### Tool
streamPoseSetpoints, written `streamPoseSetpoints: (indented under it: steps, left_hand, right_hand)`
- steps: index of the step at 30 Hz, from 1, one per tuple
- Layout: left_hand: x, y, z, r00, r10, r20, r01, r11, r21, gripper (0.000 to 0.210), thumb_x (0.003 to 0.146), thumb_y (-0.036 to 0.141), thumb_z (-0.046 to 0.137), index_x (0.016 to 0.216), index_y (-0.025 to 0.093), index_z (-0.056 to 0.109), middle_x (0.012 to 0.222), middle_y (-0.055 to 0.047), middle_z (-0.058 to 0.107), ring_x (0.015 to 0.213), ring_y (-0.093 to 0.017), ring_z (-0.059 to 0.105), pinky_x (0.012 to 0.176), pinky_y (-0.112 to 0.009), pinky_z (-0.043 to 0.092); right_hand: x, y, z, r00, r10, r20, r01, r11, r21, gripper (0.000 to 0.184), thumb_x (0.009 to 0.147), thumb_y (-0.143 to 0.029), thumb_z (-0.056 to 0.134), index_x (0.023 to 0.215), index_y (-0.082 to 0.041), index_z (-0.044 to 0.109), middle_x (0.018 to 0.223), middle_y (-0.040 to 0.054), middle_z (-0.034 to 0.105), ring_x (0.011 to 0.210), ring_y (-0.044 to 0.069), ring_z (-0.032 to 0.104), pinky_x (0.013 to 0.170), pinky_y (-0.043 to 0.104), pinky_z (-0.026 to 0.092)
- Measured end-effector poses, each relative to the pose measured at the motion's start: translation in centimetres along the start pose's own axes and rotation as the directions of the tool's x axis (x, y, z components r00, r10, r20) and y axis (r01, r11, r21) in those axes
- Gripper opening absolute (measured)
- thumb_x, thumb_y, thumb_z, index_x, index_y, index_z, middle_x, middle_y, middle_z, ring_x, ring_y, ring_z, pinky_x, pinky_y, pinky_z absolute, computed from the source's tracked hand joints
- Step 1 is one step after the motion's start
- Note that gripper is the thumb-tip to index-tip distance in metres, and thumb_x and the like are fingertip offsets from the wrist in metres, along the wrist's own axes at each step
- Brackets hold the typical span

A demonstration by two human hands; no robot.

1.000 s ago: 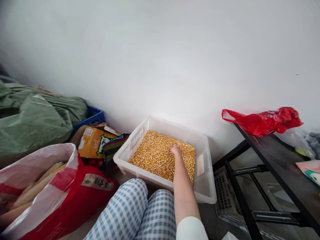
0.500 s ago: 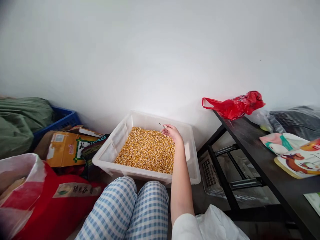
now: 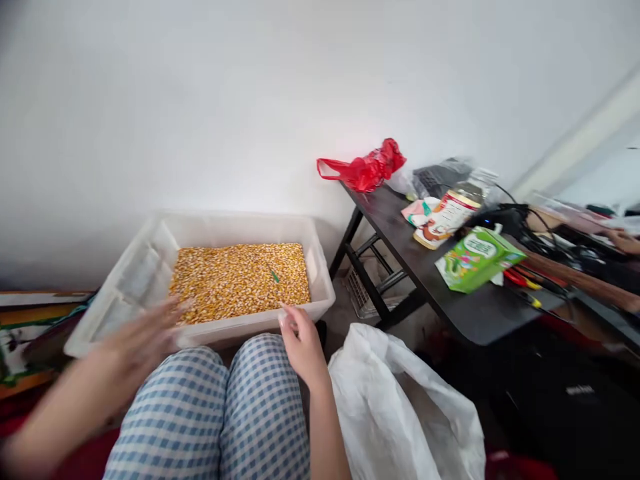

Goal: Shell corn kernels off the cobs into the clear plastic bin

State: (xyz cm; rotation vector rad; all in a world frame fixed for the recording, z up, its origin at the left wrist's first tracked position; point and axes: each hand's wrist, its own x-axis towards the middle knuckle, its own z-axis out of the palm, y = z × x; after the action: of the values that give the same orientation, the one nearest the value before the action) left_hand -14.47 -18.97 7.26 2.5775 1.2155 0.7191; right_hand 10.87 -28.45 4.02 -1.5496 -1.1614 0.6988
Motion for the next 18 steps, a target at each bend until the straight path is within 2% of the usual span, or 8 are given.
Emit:
streamPoseSetpoints:
  steps: [1, 2, 4, 7, 9, 13, 16, 18]
  left_hand:
    - [0.3, 2.6, 1.6, 0.985, 0.168, 0.039, -0.165, 0.984, -0.070, 0.045, 0.081, 0.038, 0.040, 0.127, 0.038, 0.036, 0.136, 0.008, 0.035, 0.122, -0.020, 0.036, 0.101, -0.036, 0.032]
    - [0.4, 5.6, 3.3, 0.935, 0.341, 0.100, -0.327, 0.936, -0.134, 0.047, 0.082, 0.031, 0.038, 0.128, 0.036, 0.034, 0.137, 0.005, 0.033, 0.124, -0.018, 0.034, 0.102, -0.036, 0.030]
    - [0.4, 11.7, 6.7, 0.758, 0.622, 0.199, -0.574, 0.780, -0.250, 0.051, 0.082, 0.023, 0.039, 0.131, 0.032, 0.031, 0.140, -0.001, 0.028, 0.128, -0.019, 0.026, 0.103, -0.040, 0.025]
    - [0.2, 19.0, 11.0, 0.515, 0.829, 0.217, -0.735, 0.558, -0.385, 0.067, 0.076, 0.030, 0.051, 0.135, 0.021, 0.022, 0.142, -0.008, 0.023, 0.130, -0.020, 0.020, 0.105, -0.042, 0.018]
    - [0.2, 21.8, 13.2, 0.433, 0.875, 0.216, -0.771, 0.483, -0.415, 0.073, 0.071, 0.038, 0.057, 0.132, 0.017, 0.025, 0.142, -0.011, 0.023, 0.130, -0.020, 0.018, 0.106, -0.042, 0.014]
    - [1.1, 24.3, 16.1, 0.403, 0.876, 0.265, -0.806, 0.477, -0.351, 0.077, 0.065, 0.048, 0.062, 0.126, 0.011, 0.033, 0.138, -0.018, 0.027, 0.129, -0.025, 0.021, 0.105, -0.042, 0.013]
    - [1.6, 25.0, 16.8, 0.419, 0.871, 0.257, -0.838, 0.480, -0.259, 0.078, 0.066, 0.046, 0.061, 0.128, 0.013, 0.030, 0.140, -0.018, 0.023, 0.130, -0.027, 0.018, 0.103, -0.044, 0.011]
    - [1.9, 25.3, 16.7, 0.446, 0.864, 0.233, -0.844, 0.493, -0.211, 0.079, 0.067, 0.044, 0.061, 0.131, 0.015, 0.025, 0.141, -0.017, 0.020, 0.130, -0.027, 0.015, 0.102, -0.045, 0.011]
  right_hand:
    - [-2.1, 0.3, -1.2, 0.999, 0.019, -0.028, -0.020, 0.999, -0.033, 0.030, 0.080, -0.039, 0.045, 0.109, -0.036, 0.053, 0.114, -0.0012, 0.055, 0.101, 0.018, 0.053, 0.085, 0.033, 0.046]
    - [-4.1, 0.5, -2.7, 0.997, 0.035, -0.070, -0.041, 0.996, -0.085, 0.031, 0.081, -0.036, 0.043, 0.110, -0.034, 0.053, 0.115, 0.0002, 0.054, 0.103, 0.018, 0.052, 0.087, 0.033, 0.045]
    - [-7.6, 1.0, -6.4, 0.972, 0.029, -0.233, -0.087, 0.965, -0.246, 0.031, 0.082, -0.034, 0.041, 0.109, -0.027, 0.055, 0.112, 0.0044, 0.056, 0.105, 0.019, 0.051, 0.091, 0.036, 0.041]
    - [-11.7, 1.7, -11.8, 0.919, 0.016, -0.393, -0.203, 0.875, -0.440, 0.034, 0.081, -0.030, 0.037, 0.109, -0.018, 0.054, 0.111, 0.0095, 0.056, 0.104, 0.022, 0.051, 0.091, 0.040, 0.039]
    - [-13.9, 2.3, -14.3, 0.905, 0.055, -0.421, -0.288, 0.807, -0.515, 0.034, 0.081, -0.029, 0.037, 0.108, -0.018, 0.054, 0.109, 0.0096, 0.056, 0.103, 0.022, 0.051, 0.091, 0.040, 0.039]
    - [-16.9, 3.6, -16.0, 0.893, 0.084, -0.442, -0.370, 0.697, -0.614, 0.036, 0.080, -0.035, 0.040, 0.111, -0.021, 0.052, 0.113, 0.0088, 0.052, 0.110, 0.023, 0.046, 0.094, 0.041, 0.037]
    - [-18.1, 3.7, -16.1, 0.835, 0.069, -0.546, -0.456, 0.641, -0.617, 0.046, 0.078, -0.038, 0.043, 0.119, -0.019, 0.045, 0.122, 0.0111, 0.046, 0.116, 0.027, 0.040, 0.096, 0.045, 0.032]
    - [-18.4, 3.0, -15.9, 0.841, 0.179, -0.510, -0.486, 0.665, -0.568, 0.047, 0.079, -0.038, 0.041, 0.121, -0.018, 0.044, 0.120, 0.0119, 0.049, 0.112, 0.027, 0.045, 0.094, 0.043, 0.035]
